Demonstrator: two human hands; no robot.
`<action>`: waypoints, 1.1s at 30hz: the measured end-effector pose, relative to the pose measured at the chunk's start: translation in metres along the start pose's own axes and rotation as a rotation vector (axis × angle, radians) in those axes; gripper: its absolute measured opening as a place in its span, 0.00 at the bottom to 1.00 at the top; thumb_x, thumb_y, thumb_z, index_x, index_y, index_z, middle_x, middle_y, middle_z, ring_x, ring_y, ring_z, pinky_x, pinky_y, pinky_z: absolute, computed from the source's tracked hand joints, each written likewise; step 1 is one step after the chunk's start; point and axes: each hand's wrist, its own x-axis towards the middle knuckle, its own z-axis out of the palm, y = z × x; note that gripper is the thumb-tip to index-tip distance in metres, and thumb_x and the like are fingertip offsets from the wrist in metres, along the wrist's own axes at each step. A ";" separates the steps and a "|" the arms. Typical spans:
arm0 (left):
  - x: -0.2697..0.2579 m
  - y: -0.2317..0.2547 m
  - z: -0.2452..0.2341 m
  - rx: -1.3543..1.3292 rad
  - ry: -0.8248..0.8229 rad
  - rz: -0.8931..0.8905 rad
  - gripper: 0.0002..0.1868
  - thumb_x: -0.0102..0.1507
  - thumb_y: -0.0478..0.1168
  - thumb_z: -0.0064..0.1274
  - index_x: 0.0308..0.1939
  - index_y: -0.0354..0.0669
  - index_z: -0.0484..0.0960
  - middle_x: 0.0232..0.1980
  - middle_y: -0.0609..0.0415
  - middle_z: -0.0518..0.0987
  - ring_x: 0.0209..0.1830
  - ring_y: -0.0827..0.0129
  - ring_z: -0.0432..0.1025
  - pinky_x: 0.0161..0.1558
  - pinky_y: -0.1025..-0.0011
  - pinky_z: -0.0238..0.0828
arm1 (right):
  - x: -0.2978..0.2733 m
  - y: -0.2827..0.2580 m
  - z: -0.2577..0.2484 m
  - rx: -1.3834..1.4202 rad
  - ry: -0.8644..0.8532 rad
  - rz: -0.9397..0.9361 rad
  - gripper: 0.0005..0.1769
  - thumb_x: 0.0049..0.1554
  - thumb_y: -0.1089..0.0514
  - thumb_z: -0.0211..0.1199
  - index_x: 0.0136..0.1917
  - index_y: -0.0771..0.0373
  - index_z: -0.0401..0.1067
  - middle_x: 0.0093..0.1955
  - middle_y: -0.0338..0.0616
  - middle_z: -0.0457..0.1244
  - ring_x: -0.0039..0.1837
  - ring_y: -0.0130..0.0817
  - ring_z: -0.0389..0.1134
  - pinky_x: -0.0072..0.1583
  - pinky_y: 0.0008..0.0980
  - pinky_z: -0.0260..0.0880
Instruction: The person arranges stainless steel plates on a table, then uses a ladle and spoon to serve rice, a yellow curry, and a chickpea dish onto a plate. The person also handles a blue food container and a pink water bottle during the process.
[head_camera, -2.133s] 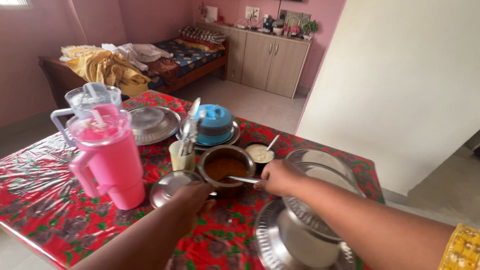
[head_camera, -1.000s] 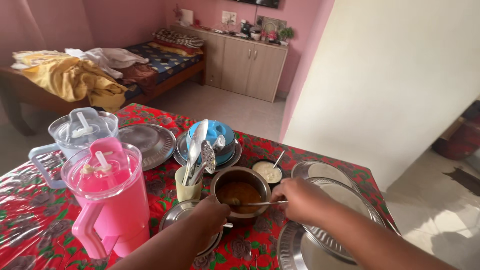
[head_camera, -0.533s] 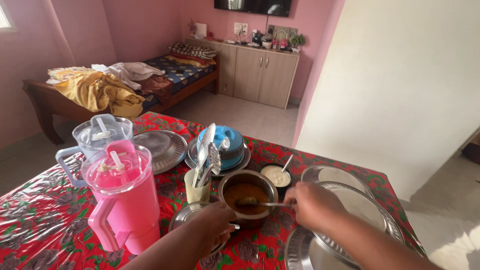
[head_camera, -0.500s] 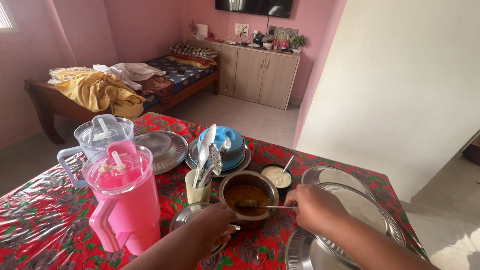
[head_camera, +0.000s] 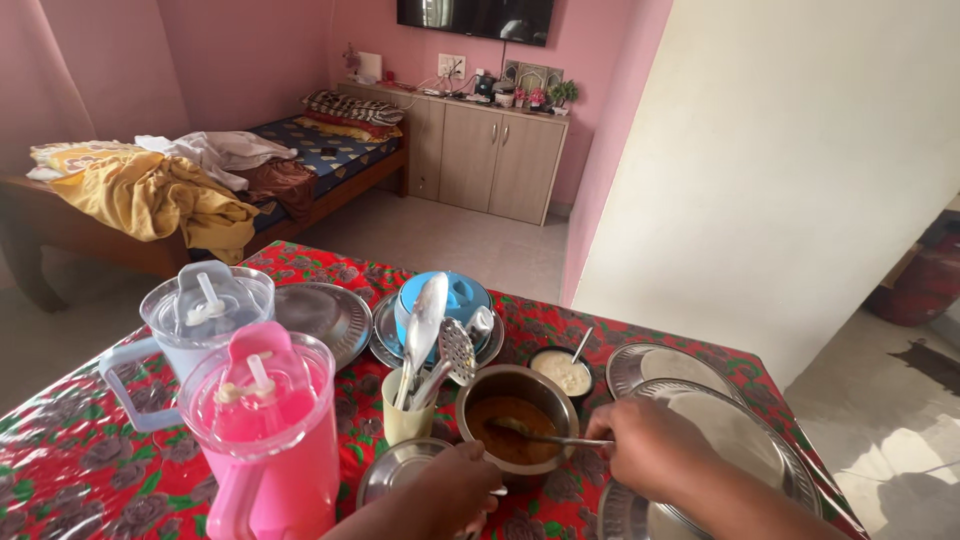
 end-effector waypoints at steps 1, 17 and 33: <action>0.001 0.001 -0.002 0.003 -0.011 0.015 0.08 0.67 0.37 0.47 0.49 0.43 0.71 0.29 0.47 0.75 0.18 0.66 0.69 0.17 0.68 0.64 | 0.002 0.001 -0.001 0.003 -0.003 0.027 0.12 0.51 0.60 0.65 0.47 0.47 0.81 0.47 0.35 0.72 0.54 0.37 0.74 0.54 0.41 0.74; -0.043 0.037 -0.004 -0.324 0.092 -0.079 0.18 0.62 0.42 0.52 0.55 0.41 0.73 0.31 0.50 0.77 0.27 0.69 0.72 0.24 0.69 0.68 | 0.048 -0.018 0.000 0.055 -0.161 0.124 0.09 0.54 0.58 0.66 0.48 0.52 0.83 0.48 0.40 0.75 0.51 0.33 0.76 0.56 0.34 0.75; -0.062 0.030 -0.011 0.714 0.132 0.592 0.22 0.55 0.36 0.55 0.54 0.46 0.78 0.47 0.50 0.76 0.37 0.70 0.76 0.29 0.74 0.74 | 0.040 -0.010 0.034 0.078 -0.325 -0.224 0.25 0.54 0.61 0.64 0.66 0.53 0.74 0.59 0.41 0.71 0.58 0.32 0.72 0.59 0.31 0.72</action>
